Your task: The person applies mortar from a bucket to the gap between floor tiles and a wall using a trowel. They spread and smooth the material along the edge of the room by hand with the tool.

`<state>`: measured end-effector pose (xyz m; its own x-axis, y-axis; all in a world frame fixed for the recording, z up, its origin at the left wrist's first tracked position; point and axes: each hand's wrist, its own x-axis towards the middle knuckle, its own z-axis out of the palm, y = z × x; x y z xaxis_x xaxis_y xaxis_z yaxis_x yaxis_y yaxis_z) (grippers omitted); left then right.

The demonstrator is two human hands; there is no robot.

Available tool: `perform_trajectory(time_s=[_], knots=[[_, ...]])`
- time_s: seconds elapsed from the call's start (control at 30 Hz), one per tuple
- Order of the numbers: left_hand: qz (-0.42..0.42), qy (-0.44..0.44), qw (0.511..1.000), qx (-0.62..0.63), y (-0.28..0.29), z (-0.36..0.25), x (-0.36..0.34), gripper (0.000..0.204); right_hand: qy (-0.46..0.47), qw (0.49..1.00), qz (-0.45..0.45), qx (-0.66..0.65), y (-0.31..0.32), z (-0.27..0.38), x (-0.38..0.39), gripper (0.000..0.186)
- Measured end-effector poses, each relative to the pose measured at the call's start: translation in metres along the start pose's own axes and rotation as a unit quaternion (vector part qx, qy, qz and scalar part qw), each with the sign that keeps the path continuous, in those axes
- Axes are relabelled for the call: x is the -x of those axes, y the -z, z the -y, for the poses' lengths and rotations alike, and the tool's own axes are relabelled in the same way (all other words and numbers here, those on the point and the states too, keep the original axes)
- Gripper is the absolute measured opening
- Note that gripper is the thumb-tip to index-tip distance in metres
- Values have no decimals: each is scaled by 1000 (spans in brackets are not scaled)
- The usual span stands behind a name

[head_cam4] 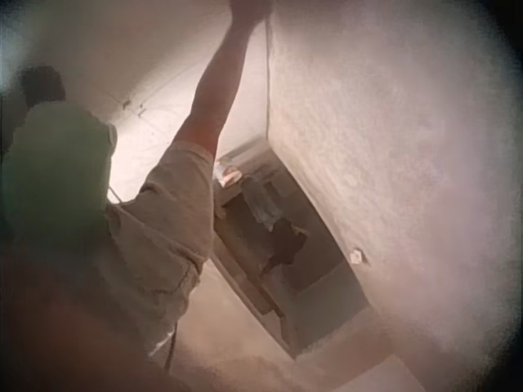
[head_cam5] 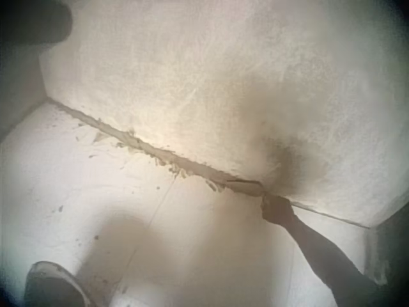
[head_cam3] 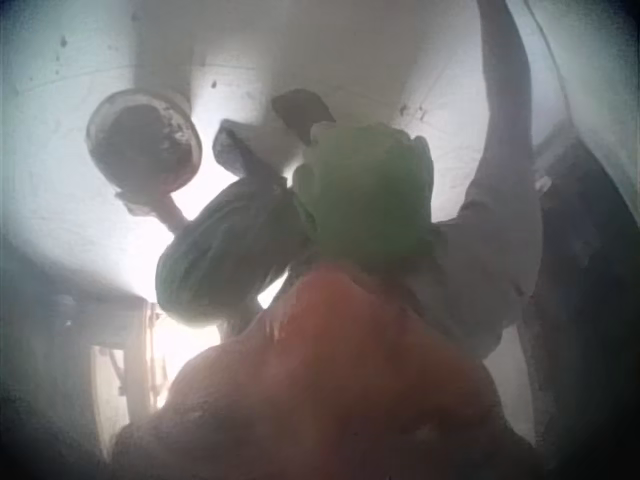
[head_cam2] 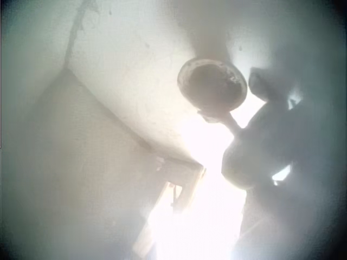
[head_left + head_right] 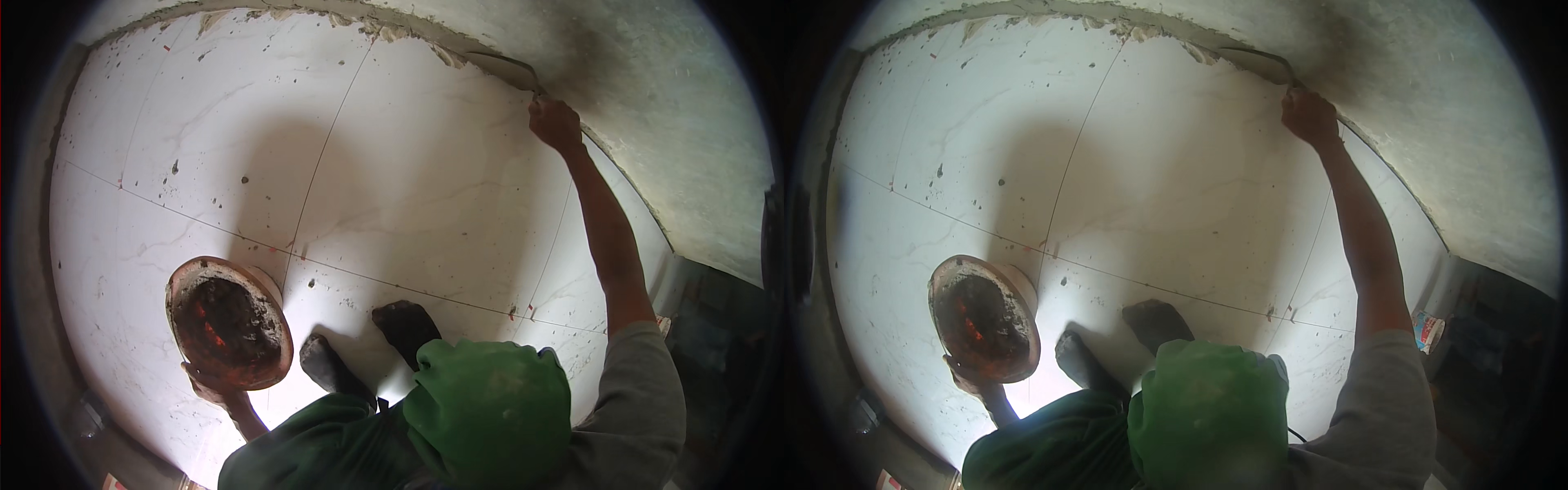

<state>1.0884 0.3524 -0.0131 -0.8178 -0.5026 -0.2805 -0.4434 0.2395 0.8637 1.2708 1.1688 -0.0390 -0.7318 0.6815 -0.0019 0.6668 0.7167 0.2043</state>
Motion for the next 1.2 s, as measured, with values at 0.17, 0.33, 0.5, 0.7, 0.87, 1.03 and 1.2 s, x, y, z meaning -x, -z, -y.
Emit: perform_trajectory(time_s=[0.17,0.33,0.5,0.7,0.87,1.03,1.2], knots=[[-38,27,998,-36,-7,-8,3,59,89,994,-61,11,41,-51,14,30],[-25,-53,997,-52,5,15,-10,60,74,997,-21,17,24,-31,21,26],[-29,-82,991,-99,4,6,-5,57,68,996,-1,-55,17,89,-6,41],[-58,12,998,28,-13,-12,10,54,67,994,-65,-62,52,121,-61,47],[-48,-13,999,-12,-10,-12,9,52,86,996,-5,-36,53,161,-65,47],[-57,-7,998,-31,-1,-1,-5,54,72,996,-7,-59,52,187,-96,44],[-53,-53,996,-47,8,14,-12,56,105,992,-9,-64,51,220,-95,40]])
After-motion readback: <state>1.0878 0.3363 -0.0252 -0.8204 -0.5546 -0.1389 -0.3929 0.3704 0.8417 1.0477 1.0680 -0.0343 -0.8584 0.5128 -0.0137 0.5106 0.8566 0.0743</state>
